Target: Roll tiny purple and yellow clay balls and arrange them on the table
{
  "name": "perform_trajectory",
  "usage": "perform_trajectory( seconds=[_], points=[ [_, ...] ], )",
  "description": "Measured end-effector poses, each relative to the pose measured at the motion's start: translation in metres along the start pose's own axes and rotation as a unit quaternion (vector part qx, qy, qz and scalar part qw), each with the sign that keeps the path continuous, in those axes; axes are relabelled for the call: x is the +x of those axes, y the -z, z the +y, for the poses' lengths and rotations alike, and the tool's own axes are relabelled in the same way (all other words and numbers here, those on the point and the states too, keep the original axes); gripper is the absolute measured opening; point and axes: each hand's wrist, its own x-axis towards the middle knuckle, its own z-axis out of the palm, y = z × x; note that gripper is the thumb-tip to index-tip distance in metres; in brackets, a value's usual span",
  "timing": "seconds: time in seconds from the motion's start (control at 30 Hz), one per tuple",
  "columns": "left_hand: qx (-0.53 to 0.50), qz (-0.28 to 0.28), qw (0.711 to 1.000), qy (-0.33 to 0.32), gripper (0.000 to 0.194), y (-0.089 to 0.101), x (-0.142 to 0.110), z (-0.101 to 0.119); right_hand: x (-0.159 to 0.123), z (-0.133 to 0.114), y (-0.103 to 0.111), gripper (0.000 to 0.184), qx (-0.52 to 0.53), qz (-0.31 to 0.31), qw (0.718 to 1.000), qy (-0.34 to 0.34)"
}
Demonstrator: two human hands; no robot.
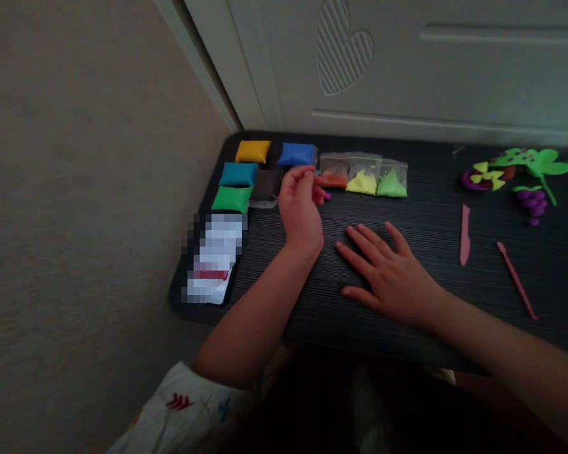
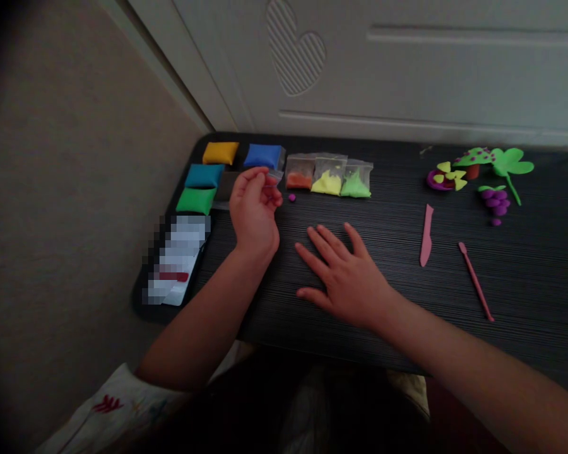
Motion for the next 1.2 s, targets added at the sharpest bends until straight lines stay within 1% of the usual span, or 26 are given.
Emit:
perform_trajectory(
  seconds=[0.07,0.1,0.2,0.3,0.37,0.43,0.5,0.6,0.67,0.77,0.83,0.9,0.97,1.03,1.13,1.2],
  points=[
    [0.008,0.0,1.0,-0.002,0.006,0.001,0.0,0.0,0.014,-0.008,0.0,0.065,0.011,0.004,1.0,0.014],
    [0.011,0.003,1.0,-0.004,0.006,0.002,0.001,-0.001,0.022,-0.007,-0.001,0.065,0.011,0.013,1.0,0.01],
    [0.009,0.014,1.0,-0.01,0.006,0.003,0.002,-0.001,0.035,0.013,-0.001,0.064,-0.011,0.036,0.999,-0.035],
    [0.003,0.019,1.0,-0.007,0.006,0.002,0.002,-0.001,0.023,0.035,-0.002,0.065,-0.038,0.04,0.996,-0.073],
    [-0.003,0.013,1.0,-0.005,0.006,0.001,0.001,-0.001,0.007,0.038,-0.002,0.066,-0.047,0.032,0.995,-0.082],
    [-0.008,0.004,1.0,-0.005,0.006,0.0,0.001,-0.001,-0.007,0.029,-0.001,0.066,-0.043,0.018,0.997,-0.068],
    [-0.01,0.001,1.0,-0.005,0.005,-0.001,0.0,-0.001,-0.012,0.013,0.0,0.067,-0.026,0.0,0.999,-0.031],
    [-0.006,0.004,1.0,-0.004,0.005,-0.001,0.001,-0.001,0.001,-0.007,0.0,0.065,0.003,-0.005,1.0,0.017],
    [-0.001,0.005,1.0,-0.008,0.005,0.0,0.002,-0.002,0.015,-0.007,-0.001,0.065,0.008,0.005,1.0,0.015],
    [0.004,0.012,1.0,-0.016,0.006,0.001,0.003,-0.003,0.025,0.012,-0.002,0.065,-0.009,0.027,0.999,-0.03],
    [0.005,0.015,1.0,-0.016,0.006,0.001,0.002,-0.003,0.019,0.025,-0.004,0.064,-0.022,0.032,0.998,-0.055],
    [0.004,0.009,1.0,-0.014,0.006,0.0,0.001,-0.002,0.007,0.029,-0.003,0.065,-0.028,0.027,0.997,-0.064],
    [0.0,-0.001,1.0,-0.013,0.006,-0.001,-0.001,-0.002,-0.005,0.023,-0.002,0.066,-0.023,0.016,0.998,-0.058],
    [-0.003,-0.007,1.0,-0.012,0.006,-0.002,-0.001,-0.001,-0.009,0.01,-0.001,0.066,-0.006,0.003,0.999,-0.036],
    [-0.004,-0.004,1.0,-0.009,0.005,-0.002,-0.001,-0.002,0.002,-0.005,-0.001,0.065,0.023,0.005,1.0,-0.009],
    [-0.004,-0.001,1.0,-0.012,0.005,0.0,-0.001,-0.003,0.014,-0.005,-0.001,0.065,0.036,0.015,0.999,-0.023]
  ],
)
